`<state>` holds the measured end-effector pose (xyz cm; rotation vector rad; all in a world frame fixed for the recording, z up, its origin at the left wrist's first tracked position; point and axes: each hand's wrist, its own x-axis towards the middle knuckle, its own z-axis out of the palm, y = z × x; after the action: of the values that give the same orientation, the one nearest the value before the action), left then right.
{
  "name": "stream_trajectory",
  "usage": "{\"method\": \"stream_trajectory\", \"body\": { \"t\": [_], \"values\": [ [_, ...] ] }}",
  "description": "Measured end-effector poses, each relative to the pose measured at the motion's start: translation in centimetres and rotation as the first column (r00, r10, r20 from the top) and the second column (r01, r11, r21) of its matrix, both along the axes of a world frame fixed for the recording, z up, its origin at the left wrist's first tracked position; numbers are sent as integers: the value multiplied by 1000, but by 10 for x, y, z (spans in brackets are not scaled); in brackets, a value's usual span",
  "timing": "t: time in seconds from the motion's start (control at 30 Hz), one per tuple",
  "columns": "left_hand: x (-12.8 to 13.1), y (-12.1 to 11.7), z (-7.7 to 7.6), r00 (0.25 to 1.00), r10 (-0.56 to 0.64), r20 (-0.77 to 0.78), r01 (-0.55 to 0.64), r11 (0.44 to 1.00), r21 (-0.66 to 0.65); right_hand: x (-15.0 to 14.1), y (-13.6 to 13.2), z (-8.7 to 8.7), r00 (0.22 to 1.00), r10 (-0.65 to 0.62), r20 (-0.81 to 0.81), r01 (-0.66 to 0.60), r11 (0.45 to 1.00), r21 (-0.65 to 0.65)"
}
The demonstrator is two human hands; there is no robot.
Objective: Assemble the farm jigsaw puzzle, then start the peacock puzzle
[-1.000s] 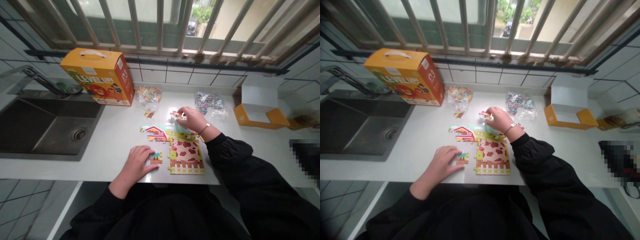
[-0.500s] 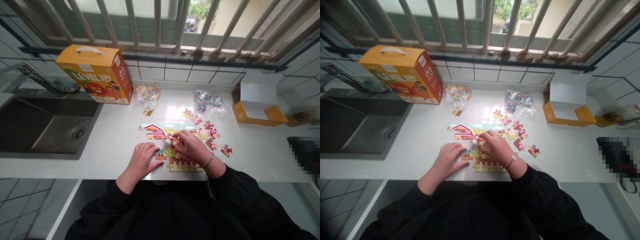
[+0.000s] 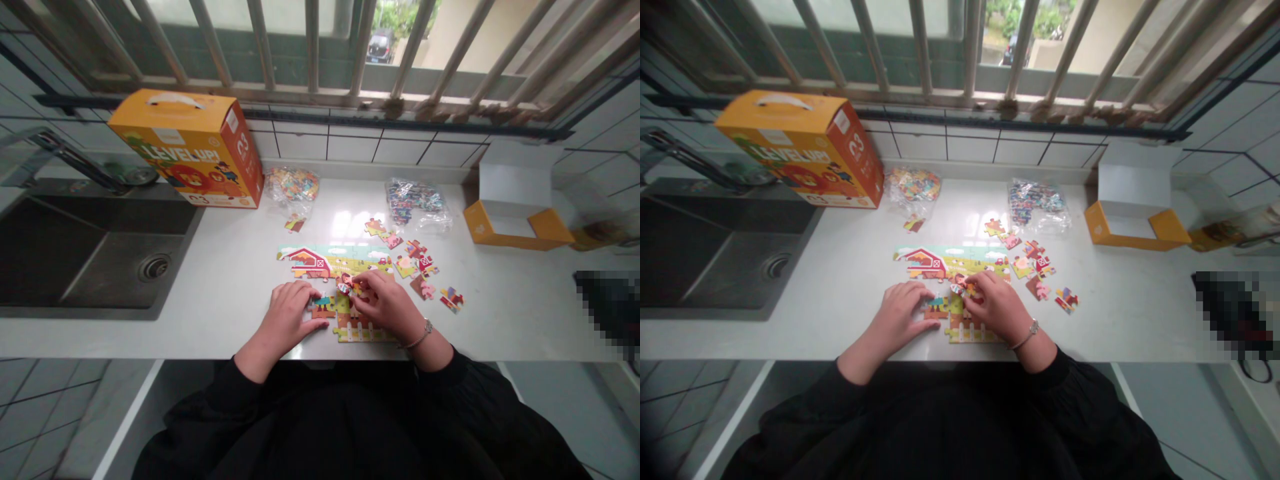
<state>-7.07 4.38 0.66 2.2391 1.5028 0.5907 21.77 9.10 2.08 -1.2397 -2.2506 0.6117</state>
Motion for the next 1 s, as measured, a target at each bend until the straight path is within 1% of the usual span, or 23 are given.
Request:
{"method": "stream_trajectory", "body": {
  "t": [0.27,0.5,0.57,0.67,0.77,1.0],
  "values": [
    [2,-3,5,999,-29,-38,30,999,26,-2,-1,-2,999,35,-40,-34,999,15],
    [3,-6,4,996,-68,-60,72,996,58,-4,-1,-4,998,38,-58,-36,999,25],
    [5,-9,5,991,-104,-83,111,990,87,-3,-1,-5,997,34,-62,-32,999,27],
    [7,-14,9,971,-208,-120,224,965,136,-2,-1,-5,998,28,-63,-26,999,27],
    [8,-17,13,947,-285,-145,305,941,144,-2,-2,-5,998,22,-55,-21,1000,16],
    [10,-17,15,948,-282,-150,300,947,113,-3,-3,-2,998,24,-62,-24,1000,2]
  ]
}}
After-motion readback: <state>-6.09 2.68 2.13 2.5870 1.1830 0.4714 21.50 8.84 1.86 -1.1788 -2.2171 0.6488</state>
